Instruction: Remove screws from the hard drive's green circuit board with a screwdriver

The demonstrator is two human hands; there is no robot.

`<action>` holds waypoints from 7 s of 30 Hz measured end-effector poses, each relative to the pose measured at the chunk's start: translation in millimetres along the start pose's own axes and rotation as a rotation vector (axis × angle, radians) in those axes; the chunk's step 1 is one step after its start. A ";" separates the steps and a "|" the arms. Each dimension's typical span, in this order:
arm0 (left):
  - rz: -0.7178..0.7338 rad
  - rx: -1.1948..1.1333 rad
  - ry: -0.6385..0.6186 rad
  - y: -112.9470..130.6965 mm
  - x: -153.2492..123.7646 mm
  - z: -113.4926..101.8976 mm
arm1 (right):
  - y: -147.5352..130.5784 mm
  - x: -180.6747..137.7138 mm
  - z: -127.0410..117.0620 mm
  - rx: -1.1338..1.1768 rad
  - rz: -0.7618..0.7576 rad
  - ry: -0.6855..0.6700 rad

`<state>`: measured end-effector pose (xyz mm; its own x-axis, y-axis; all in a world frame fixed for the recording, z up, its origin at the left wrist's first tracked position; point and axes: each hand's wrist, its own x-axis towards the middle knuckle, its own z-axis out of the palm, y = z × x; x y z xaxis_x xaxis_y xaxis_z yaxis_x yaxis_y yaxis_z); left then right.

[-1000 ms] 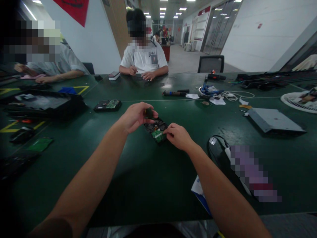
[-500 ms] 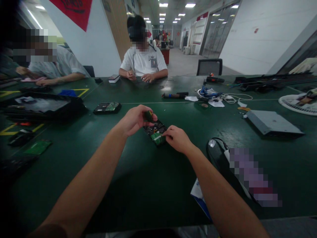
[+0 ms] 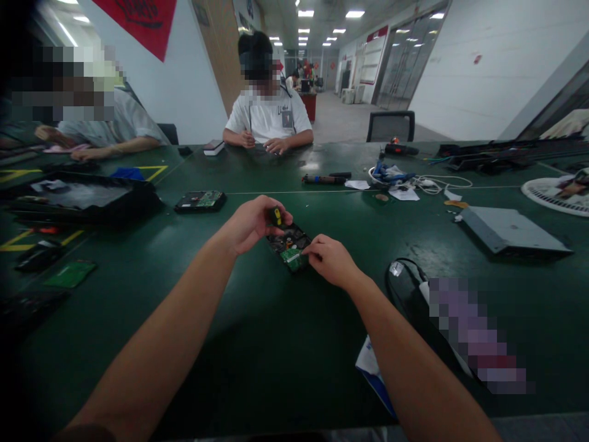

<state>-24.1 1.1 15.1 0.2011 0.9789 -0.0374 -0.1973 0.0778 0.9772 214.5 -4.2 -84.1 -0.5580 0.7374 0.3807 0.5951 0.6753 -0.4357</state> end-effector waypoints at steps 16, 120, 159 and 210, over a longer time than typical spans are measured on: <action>0.091 0.135 0.003 -2.1 -1.0 1.9 | -3.0 1.0 -0.2 0.016 -0.005 0.017; -0.044 0.016 -0.041 2.7 -3.2 -2.6 | 3.4 1.8 5.4 0.020 0.012 0.021; 0.002 0.057 -0.060 0.8 -1.5 -5.4 | 1.8 1.5 4.5 0.017 0.021 0.034; 0.085 0.385 0.032 5.3 -2.0 -11.2 | 0.6 1.6 4.0 0.031 0.029 0.039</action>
<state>-36.3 1.7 18.1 0.1688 0.9845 0.0468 0.1639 -0.0749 0.9836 211.6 -2.7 -87.0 -0.5177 0.7571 0.3986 0.5922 0.6533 -0.4718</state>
